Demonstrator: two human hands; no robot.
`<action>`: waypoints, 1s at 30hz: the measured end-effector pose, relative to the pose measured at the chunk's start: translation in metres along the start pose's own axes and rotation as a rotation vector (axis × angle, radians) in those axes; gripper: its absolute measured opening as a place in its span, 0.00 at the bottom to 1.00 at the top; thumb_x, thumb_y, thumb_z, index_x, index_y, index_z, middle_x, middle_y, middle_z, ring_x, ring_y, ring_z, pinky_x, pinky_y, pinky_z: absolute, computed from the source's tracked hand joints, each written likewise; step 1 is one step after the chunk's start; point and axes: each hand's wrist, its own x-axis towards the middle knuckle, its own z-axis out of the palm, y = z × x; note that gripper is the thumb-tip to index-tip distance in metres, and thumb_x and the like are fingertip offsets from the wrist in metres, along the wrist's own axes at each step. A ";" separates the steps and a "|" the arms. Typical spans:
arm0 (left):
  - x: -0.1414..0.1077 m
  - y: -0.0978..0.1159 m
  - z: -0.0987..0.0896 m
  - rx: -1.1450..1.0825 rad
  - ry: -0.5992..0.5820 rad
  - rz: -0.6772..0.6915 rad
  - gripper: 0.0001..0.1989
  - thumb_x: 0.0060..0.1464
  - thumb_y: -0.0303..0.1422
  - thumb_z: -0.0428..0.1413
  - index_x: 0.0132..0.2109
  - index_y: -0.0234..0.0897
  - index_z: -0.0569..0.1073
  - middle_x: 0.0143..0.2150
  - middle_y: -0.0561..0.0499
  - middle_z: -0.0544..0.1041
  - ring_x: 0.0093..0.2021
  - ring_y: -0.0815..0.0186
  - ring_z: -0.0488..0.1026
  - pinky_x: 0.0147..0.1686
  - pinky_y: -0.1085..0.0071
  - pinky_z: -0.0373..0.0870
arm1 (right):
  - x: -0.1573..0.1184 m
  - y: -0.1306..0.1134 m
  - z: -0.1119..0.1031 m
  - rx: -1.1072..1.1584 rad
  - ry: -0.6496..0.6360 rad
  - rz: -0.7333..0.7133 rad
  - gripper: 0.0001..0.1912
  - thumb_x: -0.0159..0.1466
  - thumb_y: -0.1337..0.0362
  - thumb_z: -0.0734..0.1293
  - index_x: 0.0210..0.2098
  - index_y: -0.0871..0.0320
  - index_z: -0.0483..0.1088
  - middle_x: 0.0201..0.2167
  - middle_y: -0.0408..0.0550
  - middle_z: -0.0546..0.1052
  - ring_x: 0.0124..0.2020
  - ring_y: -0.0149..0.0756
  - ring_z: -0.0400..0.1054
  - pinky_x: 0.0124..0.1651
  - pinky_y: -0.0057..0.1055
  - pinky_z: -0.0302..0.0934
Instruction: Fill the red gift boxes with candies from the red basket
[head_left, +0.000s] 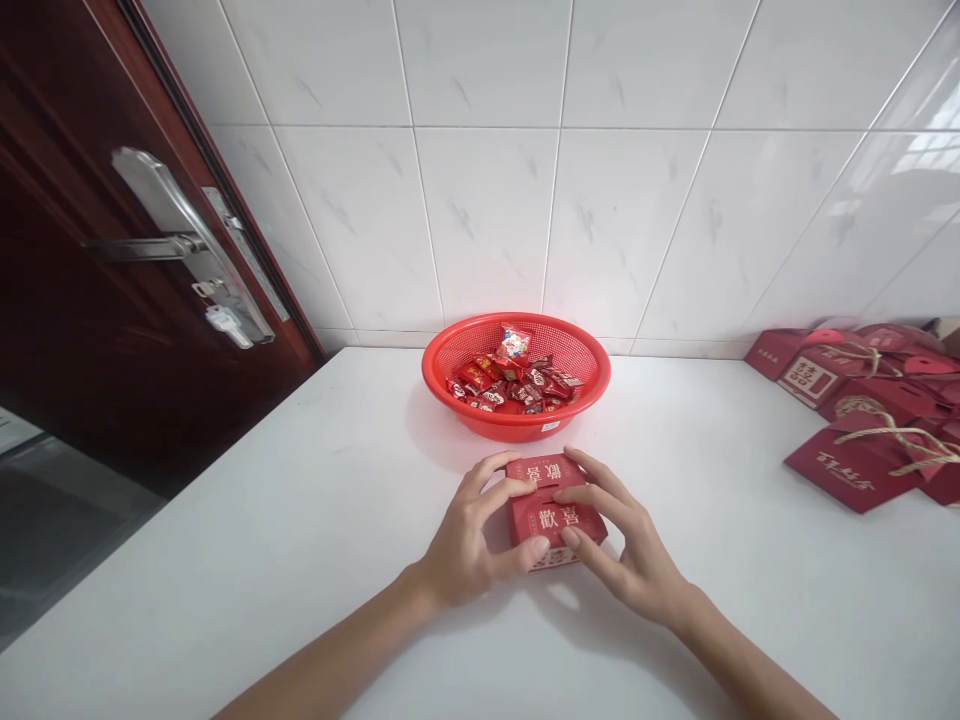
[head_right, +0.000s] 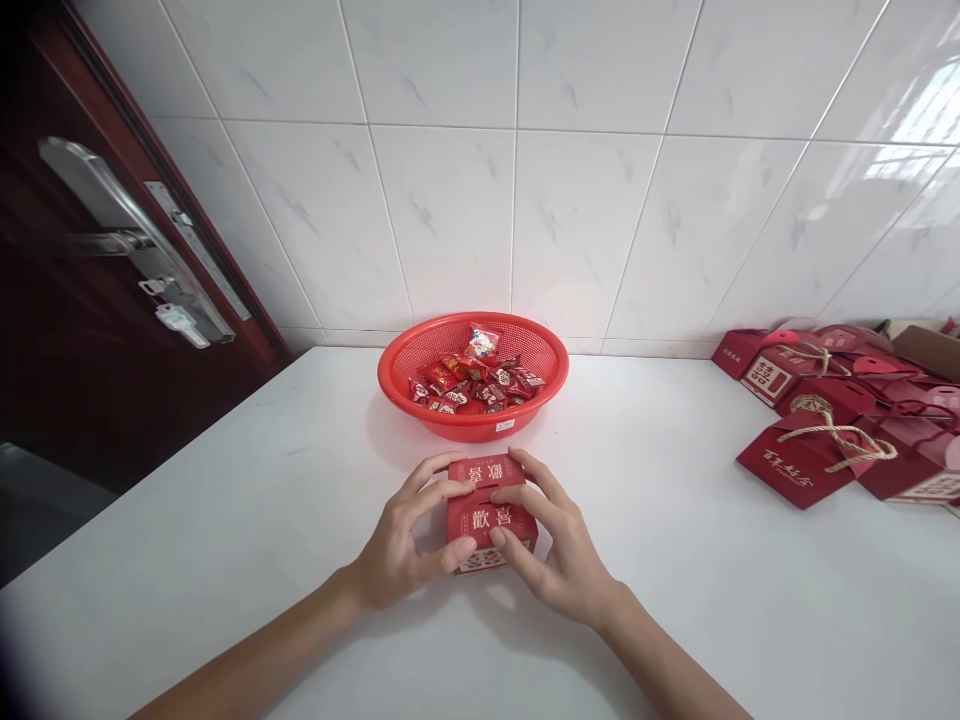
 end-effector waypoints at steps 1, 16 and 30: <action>0.000 0.000 0.000 0.000 0.001 0.000 0.19 0.54 0.42 0.63 0.52 0.42 0.74 0.60 0.41 0.67 0.59 0.50 0.70 0.59 0.51 0.69 | 0.000 0.000 0.000 -0.001 0.001 0.003 0.12 0.69 0.60 0.66 0.51 0.53 0.74 0.68 0.58 0.64 0.66 0.48 0.64 0.62 0.40 0.65; 0.001 0.002 -0.001 0.048 -0.020 -0.008 0.20 0.56 0.43 0.61 0.53 0.43 0.74 0.62 0.41 0.66 0.61 0.49 0.68 0.60 0.50 0.68 | -0.002 0.003 0.003 -0.027 0.052 -0.022 0.14 0.68 0.60 0.67 0.52 0.53 0.72 0.68 0.60 0.64 0.65 0.50 0.65 0.61 0.43 0.67; 0.004 0.005 -0.001 0.026 -0.016 -0.002 0.18 0.55 0.42 0.61 0.52 0.42 0.74 0.59 0.42 0.68 0.58 0.51 0.70 0.58 0.52 0.70 | 0.000 0.005 0.003 -0.019 0.073 -0.040 0.10 0.67 0.60 0.69 0.47 0.55 0.74 0.66 0.61 0.67 0.63 0.51 0.68 0.59 0.43 0.69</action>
